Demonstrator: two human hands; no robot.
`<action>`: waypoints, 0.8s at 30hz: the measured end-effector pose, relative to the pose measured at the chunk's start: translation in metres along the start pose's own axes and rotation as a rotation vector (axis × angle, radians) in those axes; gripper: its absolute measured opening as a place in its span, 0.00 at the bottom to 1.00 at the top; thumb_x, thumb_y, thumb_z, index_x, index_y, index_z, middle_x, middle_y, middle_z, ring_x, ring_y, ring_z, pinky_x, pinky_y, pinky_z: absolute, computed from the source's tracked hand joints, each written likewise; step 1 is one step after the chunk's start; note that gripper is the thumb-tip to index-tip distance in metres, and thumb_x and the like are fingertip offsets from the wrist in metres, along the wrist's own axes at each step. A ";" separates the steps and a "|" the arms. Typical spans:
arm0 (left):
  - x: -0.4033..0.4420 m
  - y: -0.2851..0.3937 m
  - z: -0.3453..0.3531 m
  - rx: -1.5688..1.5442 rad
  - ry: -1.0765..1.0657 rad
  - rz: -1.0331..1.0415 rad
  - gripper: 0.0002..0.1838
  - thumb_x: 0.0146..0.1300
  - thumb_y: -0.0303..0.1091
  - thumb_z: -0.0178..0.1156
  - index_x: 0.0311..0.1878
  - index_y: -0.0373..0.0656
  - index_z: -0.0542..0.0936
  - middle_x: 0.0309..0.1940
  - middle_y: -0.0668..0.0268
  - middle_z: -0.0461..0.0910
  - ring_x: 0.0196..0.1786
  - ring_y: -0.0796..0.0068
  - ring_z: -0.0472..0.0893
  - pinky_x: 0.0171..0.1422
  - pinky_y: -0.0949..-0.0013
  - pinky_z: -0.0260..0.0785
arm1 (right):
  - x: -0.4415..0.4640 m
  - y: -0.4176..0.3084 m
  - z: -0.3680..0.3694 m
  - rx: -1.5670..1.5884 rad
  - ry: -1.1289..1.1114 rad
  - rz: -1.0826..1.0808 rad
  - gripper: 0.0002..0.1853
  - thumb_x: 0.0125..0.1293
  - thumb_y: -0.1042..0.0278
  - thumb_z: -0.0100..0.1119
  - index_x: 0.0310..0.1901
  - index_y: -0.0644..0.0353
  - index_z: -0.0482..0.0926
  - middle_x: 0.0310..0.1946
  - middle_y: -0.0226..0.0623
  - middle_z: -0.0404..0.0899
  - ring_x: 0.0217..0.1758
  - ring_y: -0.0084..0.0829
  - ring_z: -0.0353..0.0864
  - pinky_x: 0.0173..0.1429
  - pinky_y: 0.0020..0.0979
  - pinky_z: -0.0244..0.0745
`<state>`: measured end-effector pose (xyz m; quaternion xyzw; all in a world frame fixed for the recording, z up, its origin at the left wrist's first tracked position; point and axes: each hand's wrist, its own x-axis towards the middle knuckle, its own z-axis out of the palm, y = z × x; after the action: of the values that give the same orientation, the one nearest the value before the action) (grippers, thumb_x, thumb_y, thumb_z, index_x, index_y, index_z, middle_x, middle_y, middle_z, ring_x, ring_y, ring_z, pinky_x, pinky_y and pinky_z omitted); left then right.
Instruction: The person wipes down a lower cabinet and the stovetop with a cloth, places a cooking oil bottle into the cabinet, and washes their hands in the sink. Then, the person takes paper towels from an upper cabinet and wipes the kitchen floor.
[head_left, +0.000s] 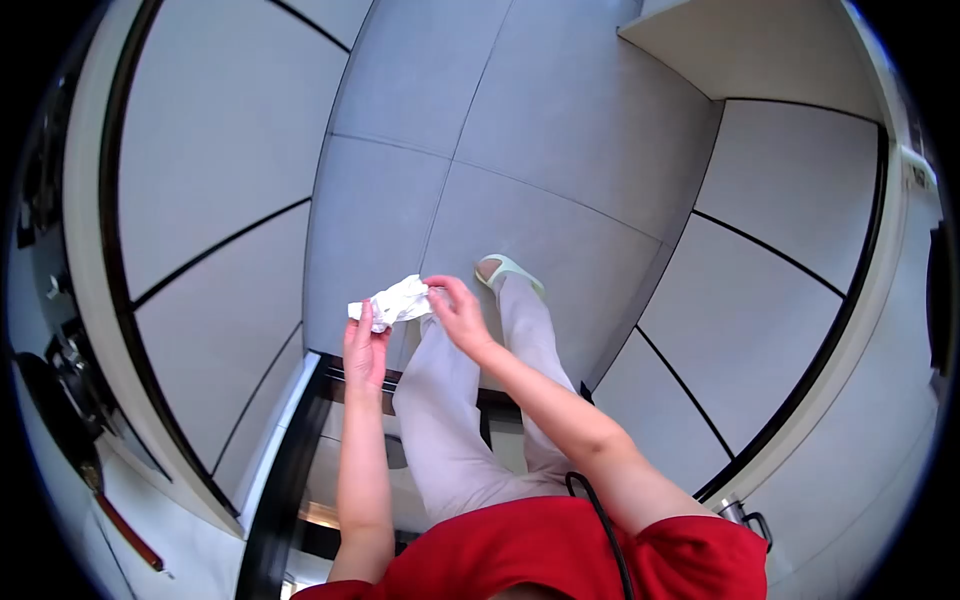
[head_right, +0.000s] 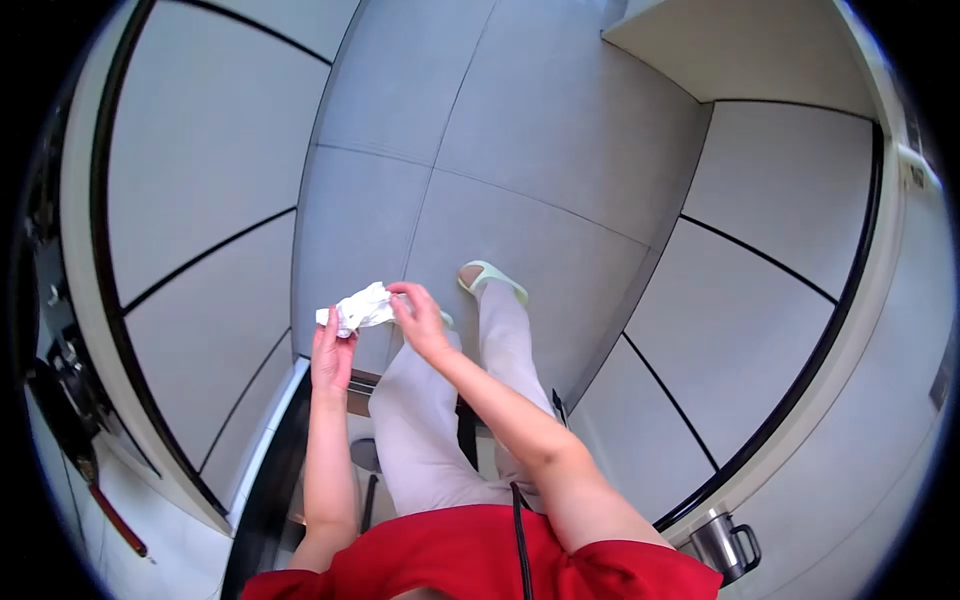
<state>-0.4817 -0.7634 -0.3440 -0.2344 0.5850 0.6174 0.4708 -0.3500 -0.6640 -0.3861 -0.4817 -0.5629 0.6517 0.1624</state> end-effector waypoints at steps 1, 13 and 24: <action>-0.003 0.008 0.011 0.029 0.016 -0.002 0.13 0.65 0.39 0.59 0.48 0.45 0.73 0.44 0.70 0.77 0.46 0.80 0.75 0.49 0.74 0.67 | 0.001 -0.009 -0.010 0.087 0.027 0.089 0.10 0.61 0.68 0.58 0.43 0.62 0.77 0.41 0.43 0.76 0.47 0.40 0.76 0.51 0.34 0.71; 0.028 0.079 0.054 0.529 -0.252 -0.109 0.16 0.64 0.32 0.58 0.53 0.38 0.71 0.46 0.65 0.76 0.49 0.76 0.76 0.54 0.74 0.68 | -0.002 -0.053 0.011 0.026 0.450 0.130 0.19 0.57 0.69 0.61 0.50 0.63 0.72 0.43 0.44 0.75 0.48 0.41 0.75 0.52 0.35 0.70; 0.050 0.053 0.048 0.961 -0.491 -0.209 0.18 0.64 0.31 0.57 0.56 0.40 0.69 0.46 0.66 0.75 0.49 0.76 0.74 0.56 0.70 0.66 | -0.058 0.010 0.058 0.229 1.039 0.304 0.26 0.63 0.62 0.57 0.60 0.62 0.64 0.57 0.48 0.67 0.59 0.44 0.68 0.62 0.38 0.64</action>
<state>-0.5372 -0.6957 -0.3495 0.1013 0.6478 0.2672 0.7062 -0.3656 -0.7446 -0.3746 -0.7950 -0.2584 0.4015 0.3743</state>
